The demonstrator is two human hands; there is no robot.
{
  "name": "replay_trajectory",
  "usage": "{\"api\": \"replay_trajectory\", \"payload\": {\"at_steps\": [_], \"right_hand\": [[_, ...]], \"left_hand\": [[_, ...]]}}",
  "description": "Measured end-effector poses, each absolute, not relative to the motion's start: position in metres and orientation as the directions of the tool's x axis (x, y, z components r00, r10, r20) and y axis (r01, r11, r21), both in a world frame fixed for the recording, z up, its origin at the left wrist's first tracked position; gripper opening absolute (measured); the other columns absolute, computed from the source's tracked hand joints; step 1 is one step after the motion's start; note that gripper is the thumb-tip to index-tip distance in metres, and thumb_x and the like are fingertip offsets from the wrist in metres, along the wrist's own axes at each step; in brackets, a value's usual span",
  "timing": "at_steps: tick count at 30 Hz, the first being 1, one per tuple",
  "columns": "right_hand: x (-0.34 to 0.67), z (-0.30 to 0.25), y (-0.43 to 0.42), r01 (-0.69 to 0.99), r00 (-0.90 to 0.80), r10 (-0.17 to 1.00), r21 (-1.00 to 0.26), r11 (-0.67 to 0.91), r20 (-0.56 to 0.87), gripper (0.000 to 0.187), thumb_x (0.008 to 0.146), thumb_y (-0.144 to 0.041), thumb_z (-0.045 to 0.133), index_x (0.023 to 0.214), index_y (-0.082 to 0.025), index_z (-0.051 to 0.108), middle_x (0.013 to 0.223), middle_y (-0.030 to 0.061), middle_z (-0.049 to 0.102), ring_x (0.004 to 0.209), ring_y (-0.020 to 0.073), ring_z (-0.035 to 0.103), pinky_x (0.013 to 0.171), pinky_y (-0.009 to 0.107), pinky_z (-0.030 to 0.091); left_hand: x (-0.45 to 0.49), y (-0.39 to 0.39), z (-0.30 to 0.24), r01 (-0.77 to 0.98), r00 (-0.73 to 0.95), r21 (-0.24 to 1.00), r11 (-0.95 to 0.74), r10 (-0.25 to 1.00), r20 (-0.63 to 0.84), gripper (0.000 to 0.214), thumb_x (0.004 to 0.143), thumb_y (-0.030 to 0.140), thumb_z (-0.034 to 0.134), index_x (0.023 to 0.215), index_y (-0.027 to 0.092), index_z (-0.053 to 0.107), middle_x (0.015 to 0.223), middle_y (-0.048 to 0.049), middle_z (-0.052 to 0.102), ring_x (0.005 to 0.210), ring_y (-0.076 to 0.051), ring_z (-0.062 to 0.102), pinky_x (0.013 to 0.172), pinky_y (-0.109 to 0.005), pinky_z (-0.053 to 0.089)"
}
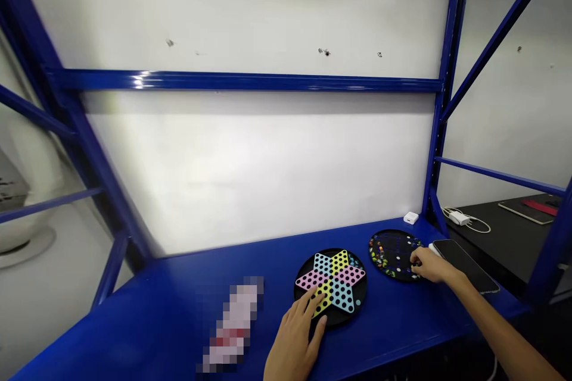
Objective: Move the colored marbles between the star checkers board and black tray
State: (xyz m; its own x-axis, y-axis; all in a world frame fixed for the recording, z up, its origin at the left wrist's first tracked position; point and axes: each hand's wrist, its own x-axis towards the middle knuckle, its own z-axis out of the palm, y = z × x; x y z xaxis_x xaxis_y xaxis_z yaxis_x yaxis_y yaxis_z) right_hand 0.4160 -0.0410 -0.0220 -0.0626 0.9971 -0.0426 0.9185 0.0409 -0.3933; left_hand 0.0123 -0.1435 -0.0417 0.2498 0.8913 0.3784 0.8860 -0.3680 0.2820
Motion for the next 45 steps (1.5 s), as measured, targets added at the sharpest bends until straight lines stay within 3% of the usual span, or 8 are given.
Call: {"api": "replay_trajectory", "payload": {"at_steps": [10, 15, 18, 24, 28, 35, 40, 45], "right_hand": [[0.413, -0.029, -0.042, 0.796, -0.047, 0.993, -0.604, -0.026, -0.104, 0.010, 0.076, -0.014, 0.059, 0.082, -0.018, 0.065, 0.073, 0.0035, 0.067, 0.060, 0.0145, 0.061, 0.053, 0.023, 0.043], [0.412, -0.026, -0.041, 0.753, -0.020, 0.991, -0.654, -0.074, -0.135, 0.010, 0.075, -0.016, 0.059, 0.084, -0.018, 0.063, 0.070, 0.0026, 0.065, 0.056, 0.0147, 0.061, 0.049, 0.023, 0.043], [0.413, -0.026, -0.041, 0.765, -0.026, 0.994, -0.642, -0.046, -0.102, 0.010, 0.075, -0.016, 0.060, 0.084, -0.018, 0.064, 0.072, 0.0025, 0.066, 0.062, 0.0161, 0.064, 0.056, 0.025, 0.046], [0.387, -0.025, -0.042, 0.812, -0.079, 0.984, -0.562, 0.154, 0.157, 0.019, 0.083, -0.027, 0.057, 0.097, -0.020, 0.068, 0.097, 0.0068, 0.068, 0.094, 0.0218, 0.063, 0.083, 0.031, 0.046], [0.356, -0.030, -0.038, 0.803, -0.162, 0.974, -0.553, 0.222, 0.156, 0.024, 0.083, -0.028, 0.056, 0.104, -0.020, 0.066, 0.106, 0.0070, 0.065, 0.095, 0.0222, 0.062, 0.082, 0.031, 0.046], [0.338, -0.036, -0.023, 0.846, -0.062, 0.994, -0.524, 0.097, 0.085, 0.011, 0.078, -0.025, 0.063, 0.087, -0.018, 0.061, 0.095, 0.0070, 0.066, 0.098, 0.0231, 0.061, 0.077, 0.027, 0.044], [0.333, -0.034, -0.023, 0.888, -0.015, 0.999, -0.460, 0.030, 0.038, 0.005, 0.080, -0.018, 0.057, 0.085, -0.018, 0.058, 0.094, 0.0090, 0.065, 0.085, 0.0201, 0.063, 0.070, 0.026, 0.043], [0.344, -0.027, -0.022, 0.706, -0.057, 0.998, -0.706, 0.062, 0.031, 0.013, 0.087, -0.028, 0.053, 0.078, -0.019, 0.058, 0.075, 0.0048, 0.064, 0.073, 0.0189, 0.063, 0.062, 0.027, 0.047]], "left_hand": [[0.013, -0.145, -0.036, 0.887, 0.253, 0.286, -0.364, 0.898, 0.360, 0.042, 0.098, 0.046, 0.042, 0.136, 0.034, 0.056, 0.147, -0.0025, 0.053, 0.132, -0.025, 0.053, 0.108, -0.045, 0.048], [0.013, -0.143, -0.035, 0.891, 0.241, 0.292, -0.346, 0.908, 0.342, 0.042, 0.098, 0.047, 0.042, 0.135, 0.035, 0.057, 0.147, -0.0021, 0.053, 0.133, -0.026, 0.053, 0.108, -0.046, 0.049], [0.014, -0.144, -0.035, 0.889, 0.245, 0.292, -0.354, 0.904, 0.351, 0.042, 0.098, 0.047, 0.043, 0.135, 0.035, 0.058, 0.147, -0.0019, 0.053, 0.132, -0.026, 0.054, 0.108, -0.045, 0.049], [0.013, -0.144, -0.038, 0.895, 0.234, 0.287, -0.342, 0.907, 0.351, 0.042, 0.097, 0.047, 0.042, 0.135, 0.036, 0.057, 0.147, -0.0010, 0.053, 0.132, -0.024, 0.054, 0.108, -0.045, 0.049], [0.011, -0.142, -0.042, 0.889, 0.248, 0.277, -0.364, 0.892, 0.378, 0.043, 0.097, 0.047, 0.042, 0.135, 0.034, 0.058, 0.146, -0.0023, 0.054, 0.131, -0.025, 0.055, 0.106, -0.045, 0.050], [0.010, -0.142, -0.043, 0.886, 0.243, 0.290, -0.362, 0.895, 0.375, 0.042, 0.098, 0.046, 0.043, 0.136, 0.037, 0.056, 0.147, -0.0005, 0.053, 0.132, -0.024, 0.054, 0.108, -0.044, 0.049], [0.011, -0.143, -0.042, 0.884, 0.254, 0.285, -0.370, 0.893, 0.373, 0.042, 0.098, 0.047, 0.042, 0.136, 0.035, 0.056, 0.147, -0.0014, 0.053, 0.132, -0.024, 0.053, 0.108, -0.044, 0.048], [0.010, -0.143, -0.044, 0.886, 0.238, 0.292, -0.359, 0.894, 0.379, 0.041, 0.098, 0.047, 0.043, 0.135, 0.038, 0.055, 0.146, 0.0002, 0.054, 0.131, -0.024, 0.054, 0.108, -0.043, 0.049]]}}
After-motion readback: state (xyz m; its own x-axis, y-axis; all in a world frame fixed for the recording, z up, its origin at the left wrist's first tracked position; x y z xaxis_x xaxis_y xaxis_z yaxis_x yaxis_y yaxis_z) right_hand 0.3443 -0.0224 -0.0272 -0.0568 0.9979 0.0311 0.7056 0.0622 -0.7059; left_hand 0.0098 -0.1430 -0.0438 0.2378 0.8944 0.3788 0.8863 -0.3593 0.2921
